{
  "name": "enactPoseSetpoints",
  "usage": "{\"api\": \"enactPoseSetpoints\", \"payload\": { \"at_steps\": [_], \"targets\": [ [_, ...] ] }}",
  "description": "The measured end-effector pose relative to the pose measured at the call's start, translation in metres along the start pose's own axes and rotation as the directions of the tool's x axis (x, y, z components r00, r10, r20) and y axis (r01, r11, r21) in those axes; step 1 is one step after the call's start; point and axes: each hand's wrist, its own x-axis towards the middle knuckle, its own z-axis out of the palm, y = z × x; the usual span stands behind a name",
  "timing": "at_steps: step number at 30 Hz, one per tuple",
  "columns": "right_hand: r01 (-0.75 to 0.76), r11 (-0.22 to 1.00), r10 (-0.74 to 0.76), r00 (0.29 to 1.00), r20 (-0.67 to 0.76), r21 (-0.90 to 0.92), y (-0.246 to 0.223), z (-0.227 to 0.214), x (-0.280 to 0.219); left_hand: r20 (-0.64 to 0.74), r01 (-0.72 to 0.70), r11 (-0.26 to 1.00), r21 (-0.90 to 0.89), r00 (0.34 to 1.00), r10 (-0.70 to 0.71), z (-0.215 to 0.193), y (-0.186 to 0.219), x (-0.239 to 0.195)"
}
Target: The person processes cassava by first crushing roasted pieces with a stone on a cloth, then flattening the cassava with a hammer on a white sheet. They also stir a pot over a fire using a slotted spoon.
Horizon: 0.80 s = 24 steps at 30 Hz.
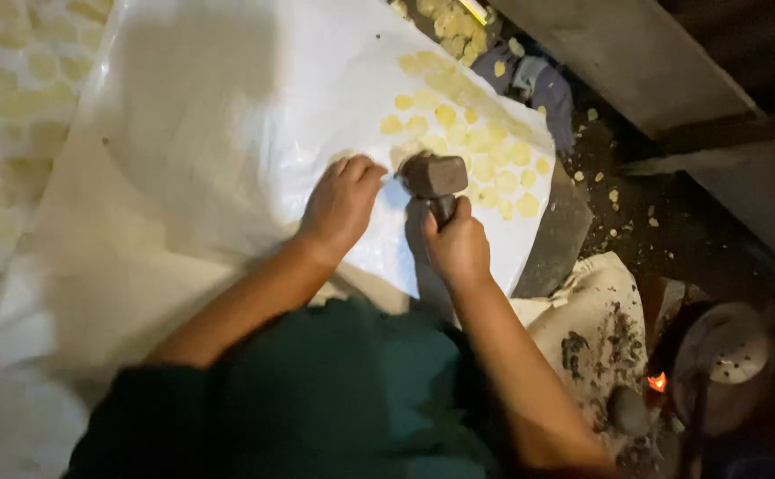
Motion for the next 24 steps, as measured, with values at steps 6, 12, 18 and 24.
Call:
{"api": "enactPoseSetpoints", "payload": {
  "at_steps": [6, 12, 18, 24],
  "targets": [
    [0.05, 0.994, -0.063, 0.99, 0.127, 0.102, -0.017, -0.022, 0.007, 0.004, -0.042, 0.991, -0.129, 0.999, 0.043, -0.009, -0.011, 0.007],
    [-0.01, 0.863, 0.009, 1.0, 0.004, 0.506, -0.051, -0.083, -0.005, -0.007, 0.06, 0.989, -0.134, 0.998, -0.062, 0.031, -0.015, 0.034],
    [0.375, 0.828, -0.183, 0.883, -0.431, 0.418, -0.012, -0.112, 0.016, 0.068, 0.135, 0.964, -0.229, 0.99, -0.122, 0.044, -0.017, 0.046],
    [0.21, 0.796, -0.098, 0.97, -0.221, 0.568, -0.039, -0.007, 0.034, -0.023, 0.147, 0.988, -0.038, 0.989, -0.148, 0.003, -0.01, 0.016]
  ]
}}
